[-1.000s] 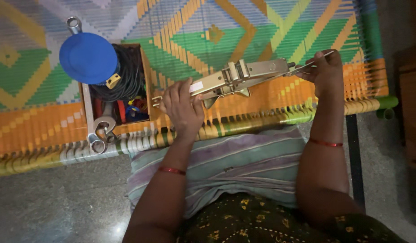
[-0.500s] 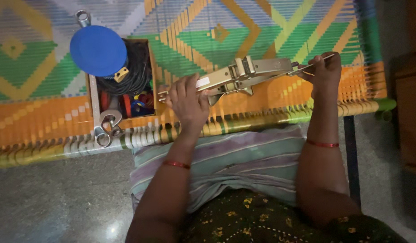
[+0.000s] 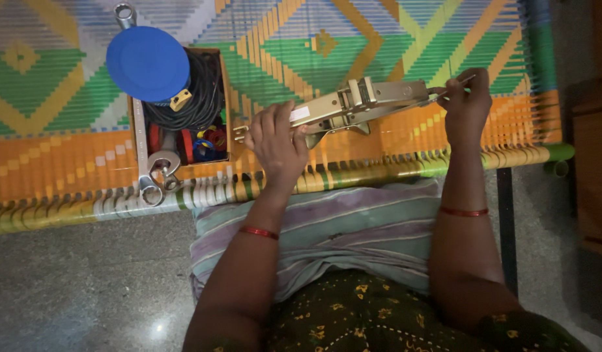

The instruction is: The person sits on the floor and uses a wrench to tighten a bolt on a metal hardware component placed on a woven cot. They repeatedly adjust the wrench and reposition the component to secure the bolt.

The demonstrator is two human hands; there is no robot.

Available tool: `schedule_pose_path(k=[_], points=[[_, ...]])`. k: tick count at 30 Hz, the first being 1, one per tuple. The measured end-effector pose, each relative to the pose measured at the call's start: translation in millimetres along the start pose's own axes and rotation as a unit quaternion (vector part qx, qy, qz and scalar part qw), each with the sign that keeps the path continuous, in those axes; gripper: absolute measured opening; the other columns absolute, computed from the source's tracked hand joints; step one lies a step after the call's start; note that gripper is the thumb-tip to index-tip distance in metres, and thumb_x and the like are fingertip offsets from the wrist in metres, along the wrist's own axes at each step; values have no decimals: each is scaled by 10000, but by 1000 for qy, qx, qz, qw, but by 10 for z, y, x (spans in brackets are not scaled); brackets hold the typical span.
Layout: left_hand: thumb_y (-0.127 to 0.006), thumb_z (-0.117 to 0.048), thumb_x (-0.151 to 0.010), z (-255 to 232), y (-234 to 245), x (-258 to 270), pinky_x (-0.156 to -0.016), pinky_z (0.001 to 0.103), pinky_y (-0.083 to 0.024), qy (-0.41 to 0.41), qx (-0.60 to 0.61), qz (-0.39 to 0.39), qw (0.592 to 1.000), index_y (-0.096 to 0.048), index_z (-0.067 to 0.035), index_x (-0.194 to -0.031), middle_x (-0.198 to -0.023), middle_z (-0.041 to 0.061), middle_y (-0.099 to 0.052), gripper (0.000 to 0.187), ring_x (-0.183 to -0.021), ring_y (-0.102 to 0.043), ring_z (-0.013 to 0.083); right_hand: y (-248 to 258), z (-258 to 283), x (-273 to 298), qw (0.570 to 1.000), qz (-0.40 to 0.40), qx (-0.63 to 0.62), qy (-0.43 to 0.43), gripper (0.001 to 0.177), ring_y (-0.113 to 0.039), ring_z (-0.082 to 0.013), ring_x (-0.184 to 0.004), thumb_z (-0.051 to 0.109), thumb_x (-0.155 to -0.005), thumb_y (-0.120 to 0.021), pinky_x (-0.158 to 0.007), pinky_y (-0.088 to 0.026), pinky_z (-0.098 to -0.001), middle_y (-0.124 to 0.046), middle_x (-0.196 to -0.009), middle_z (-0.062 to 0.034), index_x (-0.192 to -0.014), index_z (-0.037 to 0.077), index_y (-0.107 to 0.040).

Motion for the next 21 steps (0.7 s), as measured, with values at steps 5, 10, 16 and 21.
schedule_pose_path(k=[5,10,16,21], points=[[-589,-347,-998,3,-23,4,-1103,517,-255,-3,-8,15,1000,-572,-146,-1436,-1382,91,-565,482,-1356,-456,312,-8,-35,-78,998,-18,-23,-63,103,-766,-210,-969,28,-1109,-546,-760,-627,-323,-583,-1043,-56,-1138,89,-469],[-582,-326,-1011,-14,-8,21,-1096,510,-254,-2,-3,11,1000,-565,-134,-1444,-1375,91,-564,474,-1354,-457,304,-28,-46,-78,999,-16,27,-29,122,-772,-209,-959,-9,-1096,-562,-730,-627,-321,-572,-1027,-73,-1117,60,-463],[-571,-302,-985,-14,-25,46,-1093,508,-258,3,-12,7,1000,-568,-136,-1435,-1369,99,-556,480,-1352,-447,309,-67,10,-28,999,-10,27,25,164,-738,-198,-908,-63,-1097,-595,-723,-572,-313,-532,-1003,-88,-1123,20,-456],[-541,-310,-988,-4,-95,55,-1063,505,-264,22,-30,10,999,-560,-145,-1442,-1369,101,-546,483,-1358,-446,317,-92,80,31,996,-18,79,46,176,-762,-167,-934,-41,-1086,-613,-751,-592,-289,-619,-974,-82,-1123,24,-454]])
Point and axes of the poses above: each hand's wrist, its own x-axis away from the middle knuckle, its own y-axis out of the back of the hand, z = x × y, the point moved 3 cm from there along -x, towards the middle knuckle
